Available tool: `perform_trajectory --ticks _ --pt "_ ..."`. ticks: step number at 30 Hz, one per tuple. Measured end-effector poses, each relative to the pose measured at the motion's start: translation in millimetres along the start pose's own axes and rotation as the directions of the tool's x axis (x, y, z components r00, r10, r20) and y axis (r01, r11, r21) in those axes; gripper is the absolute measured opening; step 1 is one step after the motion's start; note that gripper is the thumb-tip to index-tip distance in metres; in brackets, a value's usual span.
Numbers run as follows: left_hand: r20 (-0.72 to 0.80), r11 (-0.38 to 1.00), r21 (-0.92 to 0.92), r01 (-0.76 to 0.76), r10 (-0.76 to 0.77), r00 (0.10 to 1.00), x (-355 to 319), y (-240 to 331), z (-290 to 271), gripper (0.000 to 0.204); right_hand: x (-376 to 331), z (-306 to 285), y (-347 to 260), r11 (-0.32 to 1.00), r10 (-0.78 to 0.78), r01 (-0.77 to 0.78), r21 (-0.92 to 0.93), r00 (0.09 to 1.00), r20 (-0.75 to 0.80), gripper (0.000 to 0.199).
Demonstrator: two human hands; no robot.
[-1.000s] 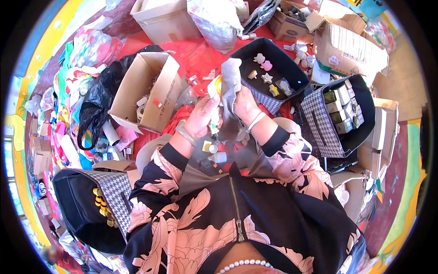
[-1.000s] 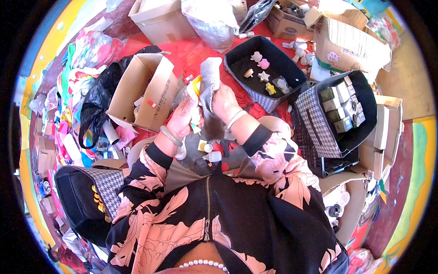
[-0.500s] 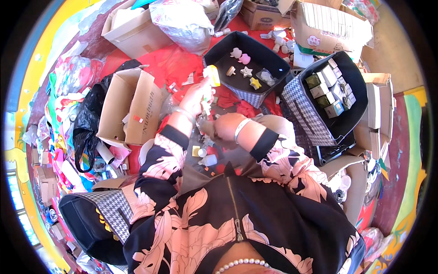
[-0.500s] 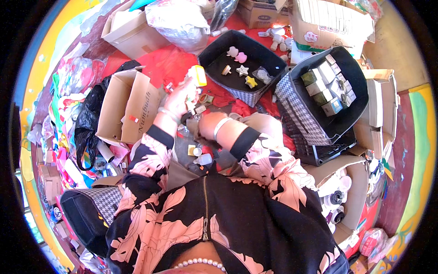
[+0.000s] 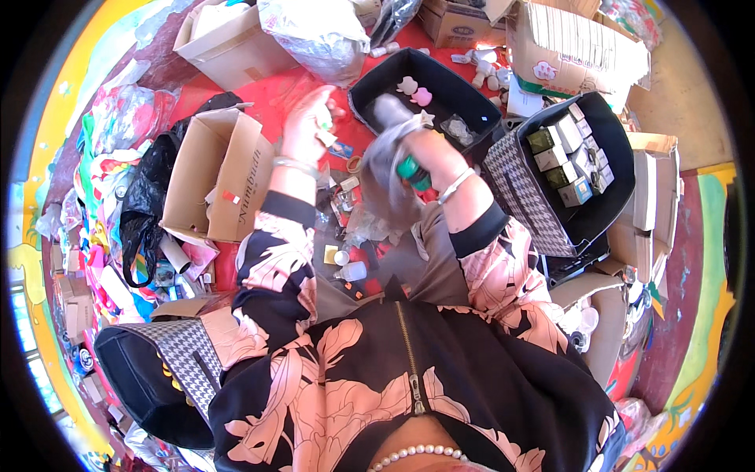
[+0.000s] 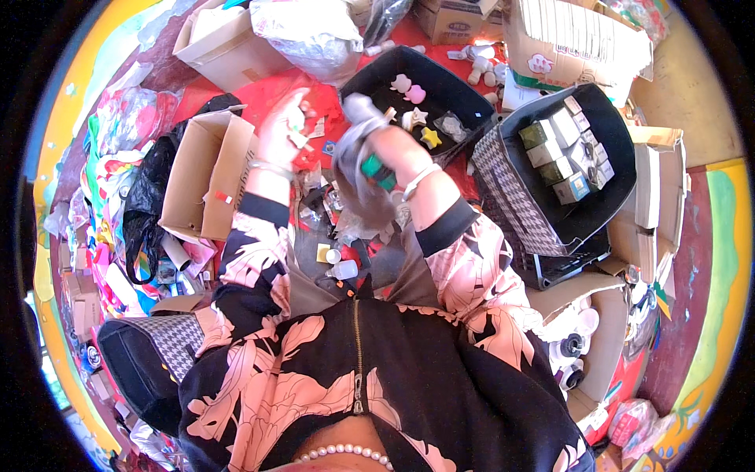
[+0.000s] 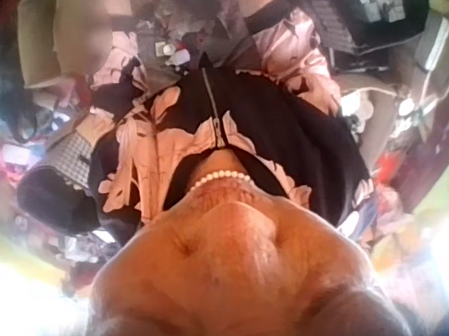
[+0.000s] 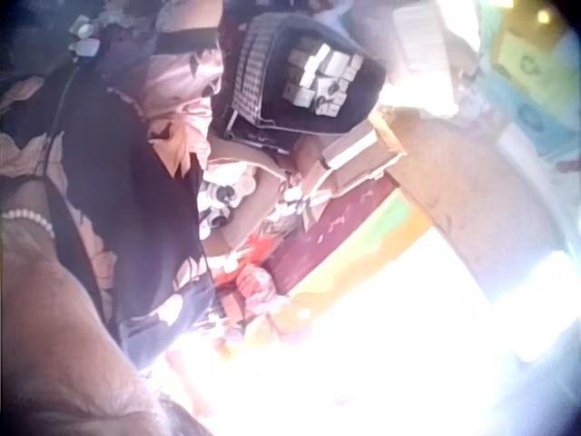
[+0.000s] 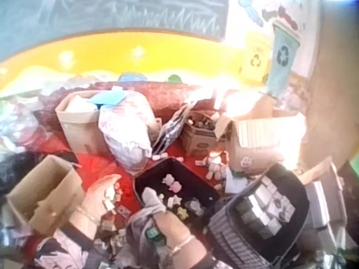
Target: The person sorts various small manufactured parts from a pile on the floor by hand, wiping some components with a cloth and placing them into different baskets and cardboard boxes.
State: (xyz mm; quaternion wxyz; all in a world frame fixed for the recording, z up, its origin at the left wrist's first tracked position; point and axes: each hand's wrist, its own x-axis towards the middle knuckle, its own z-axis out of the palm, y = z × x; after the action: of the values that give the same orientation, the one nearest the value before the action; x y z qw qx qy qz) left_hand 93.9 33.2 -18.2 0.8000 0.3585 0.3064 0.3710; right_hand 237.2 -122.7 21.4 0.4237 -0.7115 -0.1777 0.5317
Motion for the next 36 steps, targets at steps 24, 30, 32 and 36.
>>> perform_trajectory --ticks 24,30,32,36 --pt "-0.009 0.848 0.453 -0.275 0.313 0.95 -124 32 -38 0.029 14 50 6 0.577 -0.69 0.502 0.645 0.722 0.055 0.018" --pt "0.317 0.297 0.821 -0.488 0.474 0.821 -136 20 -26 0.031 0 95 28 0.752 -0.657 0.51 0.418 0.623 0.424 0.046" --pt "0.278 0.311 0.838 -0.447 0.462 0.842 -138 17 -28 0.031 -2 110 26 0.656 -0.748 0.734 0.173 0.601 0.283 0.038" --pt "0.269 0.185 0.905 -0.383 0.449 0.852 -134 6 -41 0.034 -9 119 18 0.381 -0.849 0.794 -0.474 0.503 0.159 0.028"
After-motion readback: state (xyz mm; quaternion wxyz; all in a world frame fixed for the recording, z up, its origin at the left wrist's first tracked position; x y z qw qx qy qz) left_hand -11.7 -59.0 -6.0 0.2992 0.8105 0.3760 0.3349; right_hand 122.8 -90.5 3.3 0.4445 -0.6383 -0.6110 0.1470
